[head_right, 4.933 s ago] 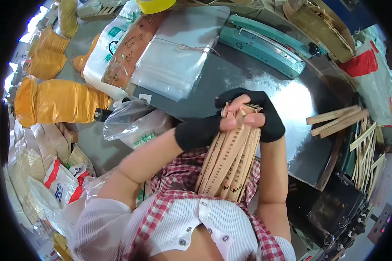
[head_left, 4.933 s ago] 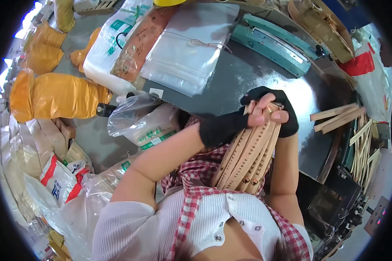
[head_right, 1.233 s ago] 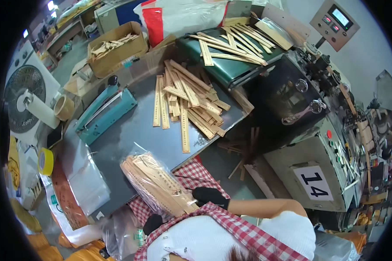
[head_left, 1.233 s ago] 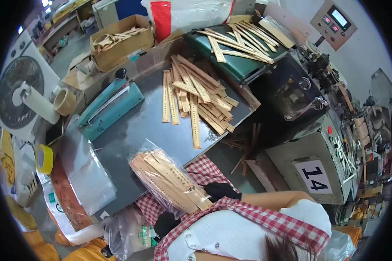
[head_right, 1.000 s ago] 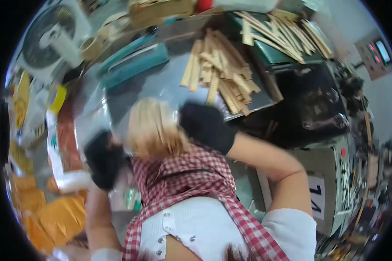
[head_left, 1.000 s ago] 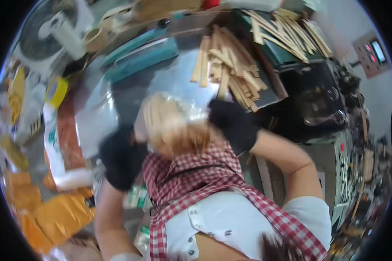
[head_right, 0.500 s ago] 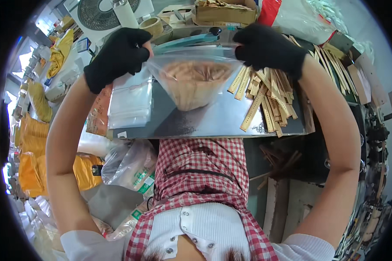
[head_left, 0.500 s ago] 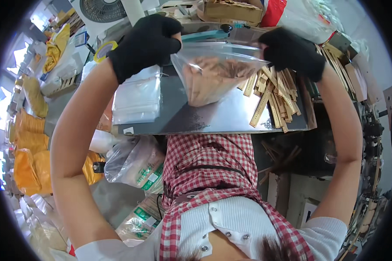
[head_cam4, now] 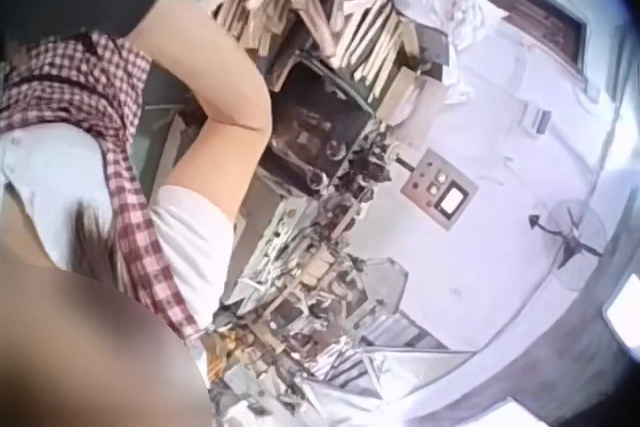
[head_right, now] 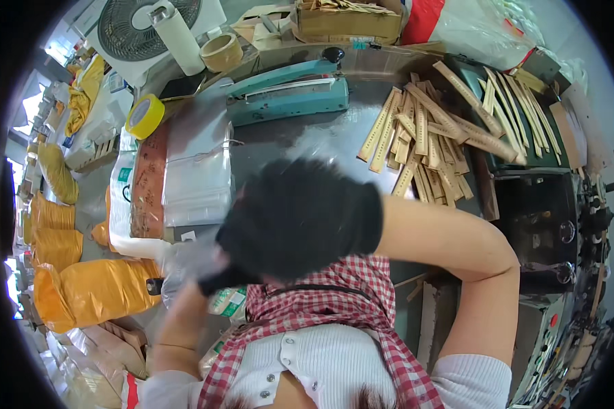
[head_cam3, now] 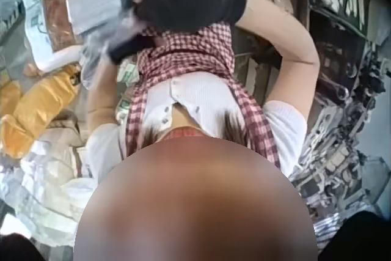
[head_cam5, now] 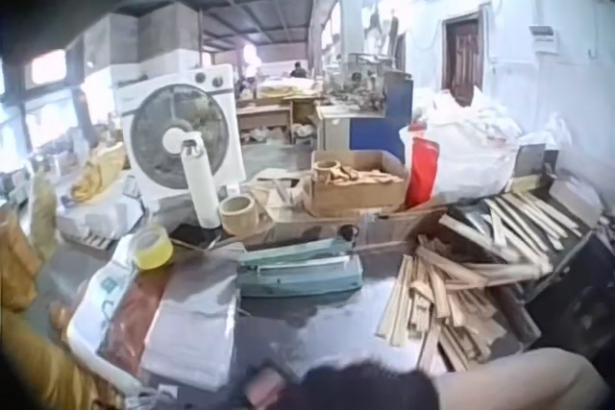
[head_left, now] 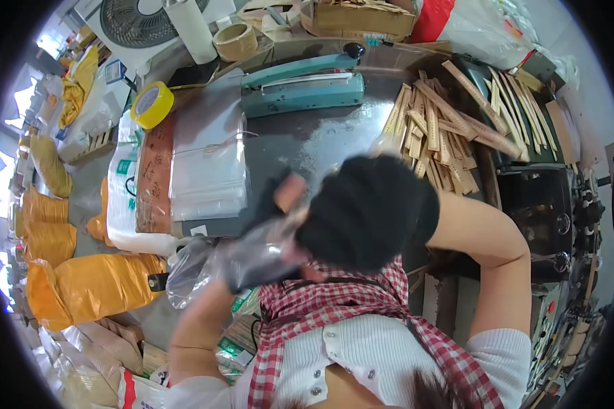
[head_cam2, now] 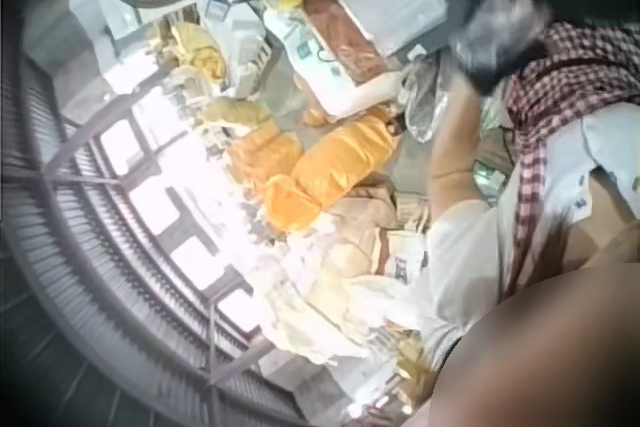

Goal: Organizing and packaging bundles of wooden strips into plastic bags and sealing them.

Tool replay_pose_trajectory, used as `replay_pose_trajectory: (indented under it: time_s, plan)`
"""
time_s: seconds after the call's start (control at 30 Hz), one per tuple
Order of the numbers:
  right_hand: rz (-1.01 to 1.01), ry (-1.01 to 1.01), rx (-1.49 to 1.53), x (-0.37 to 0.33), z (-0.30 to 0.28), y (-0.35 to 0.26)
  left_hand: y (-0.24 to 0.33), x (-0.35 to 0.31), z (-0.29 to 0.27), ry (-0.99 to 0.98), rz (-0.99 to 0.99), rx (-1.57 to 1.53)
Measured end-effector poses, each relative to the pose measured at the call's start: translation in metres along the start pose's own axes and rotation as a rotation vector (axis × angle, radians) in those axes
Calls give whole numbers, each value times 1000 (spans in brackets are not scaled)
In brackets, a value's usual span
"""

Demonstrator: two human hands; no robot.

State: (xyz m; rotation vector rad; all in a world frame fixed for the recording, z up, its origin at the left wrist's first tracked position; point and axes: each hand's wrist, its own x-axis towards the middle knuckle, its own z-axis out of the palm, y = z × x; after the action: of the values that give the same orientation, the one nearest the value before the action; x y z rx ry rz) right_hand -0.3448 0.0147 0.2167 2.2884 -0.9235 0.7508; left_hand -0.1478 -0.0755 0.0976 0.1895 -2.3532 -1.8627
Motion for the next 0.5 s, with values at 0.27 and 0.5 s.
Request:
replay_pose_trajectory:
  time_s: [0.27,0.5]
  plan:
    - [743,242,-294,-70,102,186,-40,57,-30,492,-253,-787]
    - [825,-90,-192,-35,119,210,-83,137,-76,347,-346,-777]
